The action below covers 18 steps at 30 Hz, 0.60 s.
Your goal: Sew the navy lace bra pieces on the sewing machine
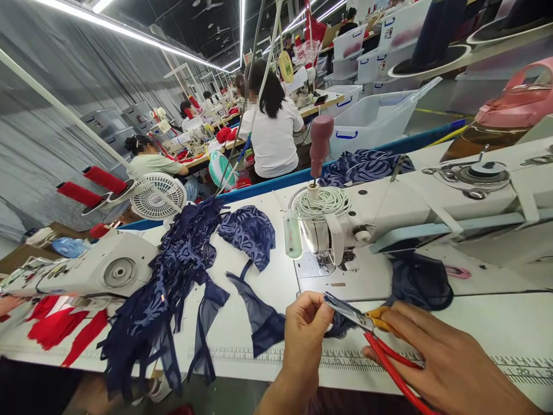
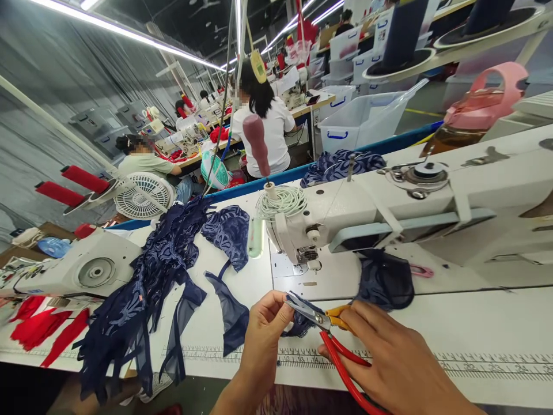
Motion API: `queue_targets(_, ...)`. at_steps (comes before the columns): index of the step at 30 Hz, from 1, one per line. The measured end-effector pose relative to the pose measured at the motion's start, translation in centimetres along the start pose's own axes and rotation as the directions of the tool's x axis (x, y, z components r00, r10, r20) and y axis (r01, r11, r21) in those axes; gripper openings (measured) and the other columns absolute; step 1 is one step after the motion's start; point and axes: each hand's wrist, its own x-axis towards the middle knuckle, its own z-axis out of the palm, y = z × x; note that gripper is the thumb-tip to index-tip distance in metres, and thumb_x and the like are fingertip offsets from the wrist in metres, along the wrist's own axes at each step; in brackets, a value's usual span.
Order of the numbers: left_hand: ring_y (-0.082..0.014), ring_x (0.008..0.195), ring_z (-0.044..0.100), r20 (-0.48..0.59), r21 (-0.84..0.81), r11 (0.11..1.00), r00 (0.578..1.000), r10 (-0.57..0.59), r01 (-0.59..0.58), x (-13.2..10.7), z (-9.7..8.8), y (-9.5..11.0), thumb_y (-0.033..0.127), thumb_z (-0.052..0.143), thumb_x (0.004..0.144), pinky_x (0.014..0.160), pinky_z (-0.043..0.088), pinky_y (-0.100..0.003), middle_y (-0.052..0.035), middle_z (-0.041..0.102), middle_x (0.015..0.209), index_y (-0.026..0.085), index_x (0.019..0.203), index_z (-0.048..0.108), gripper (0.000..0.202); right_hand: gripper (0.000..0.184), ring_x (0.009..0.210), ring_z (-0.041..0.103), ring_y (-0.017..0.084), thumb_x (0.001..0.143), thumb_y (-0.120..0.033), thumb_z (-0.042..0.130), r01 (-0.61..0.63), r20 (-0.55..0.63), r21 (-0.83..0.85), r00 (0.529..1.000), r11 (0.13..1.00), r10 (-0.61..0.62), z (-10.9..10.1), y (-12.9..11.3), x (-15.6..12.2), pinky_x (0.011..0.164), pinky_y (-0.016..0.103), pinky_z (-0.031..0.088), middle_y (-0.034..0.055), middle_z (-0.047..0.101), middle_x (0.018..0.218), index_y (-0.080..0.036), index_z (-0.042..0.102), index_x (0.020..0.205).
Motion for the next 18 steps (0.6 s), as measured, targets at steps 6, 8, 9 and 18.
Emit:
queue_targets(6,-0.0094,0.066,0.038,-0.007,0.014,1.000,1.000,0.010,-0.010,-0.06,0.07,-0.07,0.057,0.082,0.077,0.064,0.031,-0.023,0.0025,0.050,0.068,0.014,0.080,0.064,0.047,0.029,0.077,0.070,0.019,0.096,-0.052,0.060,-0.072,0.069,0.096,0.995,0.993,0.066,-0.60,-0.24,0.06,0.064,0.028,0.056,0.0037,0.071,0.094,-0.024,0.066,0.101)
queue_targets(8,-0.0095,0.067,0.037,-0.006,0.023,1.000,1.000,0.009,-0.009,-0.14,0.05,-0.10,0.057,0.081,0.078,0.064,0.031,-0.023,0.0024,0.050,0.069,0.014,0.080,0.064,0.046,0.028,0.080,0.070,0.019,0.096,-0.051,0.061,-0.114,0.124,0.101,0.987,0.988,0.101,-0.70,-0.20,-0.12,0.067,0.028,0.057,0.0037,0.070,0.097,-0.025,0.065,0.103)
queue_targets(9,-0.0097,0.067,0.037,-0.006,0.027,1.000,1.000,0.008,-0.007,-0.17,0.05,-0.10,0.057,0.081,0.079,0.064,0.031,-0.023,0.0023,0.050,0.069,0.014,0.081,0.064,0.046,0.027,0.082,0.070,0.019,0.096,-0.051,0.061,-0.130,0.156,0.105,0.981,0.986,0.113,-0.71,-0.15,-0.23,0.069,0.028,0.057,0.0034,0.070,0.098,-0.025,0.065,0.105)
queue_targets(18,-0.0105,0.069,0.038,-0.007,0.060,0.998,1.000,0.012,-0.011,-0.12,-0.02,-0.33,0.056,0.078,0.081,0.065,0.032,-0.023,0.0017,0.049,0.071,0.014,0.081,0.063,0.045,0.028,0.077,0.070,0.018,0.098,-0.052,0.058,-0.090,0.158,0.136,0.985,0.987,0.068,-0.75,0.03,0.10,0.065,0.028,0.056,0.0014,0.069,0.090,-0.025,0.064,0.103)
